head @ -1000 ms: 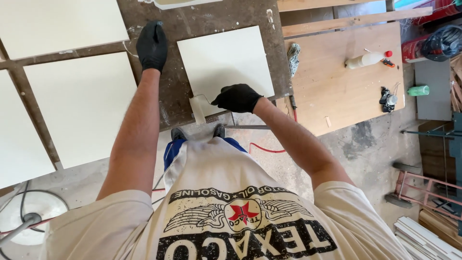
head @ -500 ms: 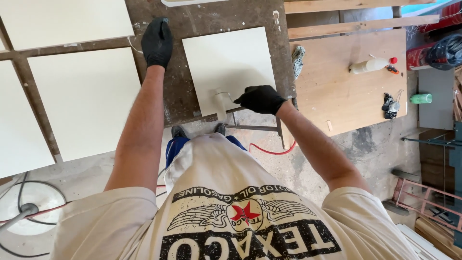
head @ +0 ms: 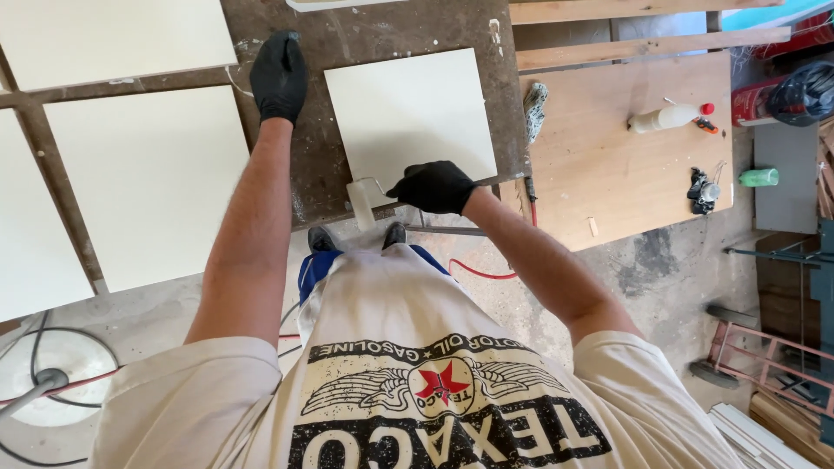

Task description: The person paints white square panels using a small roller and a paint tray. They dip the roller into the paint, apply it to the panels on a workbench, and then place the painted panels onto a larger drying rack.

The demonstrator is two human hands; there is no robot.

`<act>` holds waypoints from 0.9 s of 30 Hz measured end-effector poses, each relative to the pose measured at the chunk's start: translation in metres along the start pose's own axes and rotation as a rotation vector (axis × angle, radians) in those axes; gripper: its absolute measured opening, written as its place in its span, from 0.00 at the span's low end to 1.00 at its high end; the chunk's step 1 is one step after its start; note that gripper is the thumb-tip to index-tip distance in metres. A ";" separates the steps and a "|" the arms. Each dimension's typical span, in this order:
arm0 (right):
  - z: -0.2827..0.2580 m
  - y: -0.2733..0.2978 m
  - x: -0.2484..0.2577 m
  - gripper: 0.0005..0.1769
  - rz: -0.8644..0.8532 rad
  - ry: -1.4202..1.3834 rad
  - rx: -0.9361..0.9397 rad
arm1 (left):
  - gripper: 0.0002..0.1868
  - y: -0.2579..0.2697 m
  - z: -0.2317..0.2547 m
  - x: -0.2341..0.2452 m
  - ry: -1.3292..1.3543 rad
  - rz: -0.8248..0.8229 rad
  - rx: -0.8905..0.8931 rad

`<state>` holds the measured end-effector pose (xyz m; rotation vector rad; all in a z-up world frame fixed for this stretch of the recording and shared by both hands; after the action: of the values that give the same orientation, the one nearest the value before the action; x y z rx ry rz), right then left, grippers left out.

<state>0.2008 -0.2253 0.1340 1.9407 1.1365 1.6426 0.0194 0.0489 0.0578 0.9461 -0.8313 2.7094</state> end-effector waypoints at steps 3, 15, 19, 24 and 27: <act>0.036 0.017 -0.011 0.31 0.043 0.037 0.057 | 0.21 0.001 0.008 0.008 0.029 0.003 -0.017; 0.158 0.125 0.018 0.26 -0.106 -0.397 -0.370 | 0.21 0.000 0.019 0.014 -0.049 0.000 -0.114; 0.190 0.156 0.006 0.17 -0.058 -0.420 -0.393 | 0.22 0.002 0.017 0.014 -0.078 0.009 -0.120; 0.182 0.166 -0.013 0.14 0.115 -0.718 -0.444 | 0.21 0.003 -0.001 0.002 -0.125 0.019 -0.097; 0.193 0.199 -0.047 0.14 0.335 -0.759 -0.319 | 0.17 0.001 0.021 0.017 -0.056 0.034 -0.129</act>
<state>0.4501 -0.3404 0.1936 2.2875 0.2537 0.9542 0.0169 0.0355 0.0813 0.9920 -1.0272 2.6310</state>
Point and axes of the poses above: each hand's wrist, its own y-axis away from the middle knuckle, its own x-axis out of the back of the hand, z = x × y, the point moved 7 cm from there along -y, towards the middle knuckle, and after that the axes turned 8 degrees about -z, right-handed, at the moved point
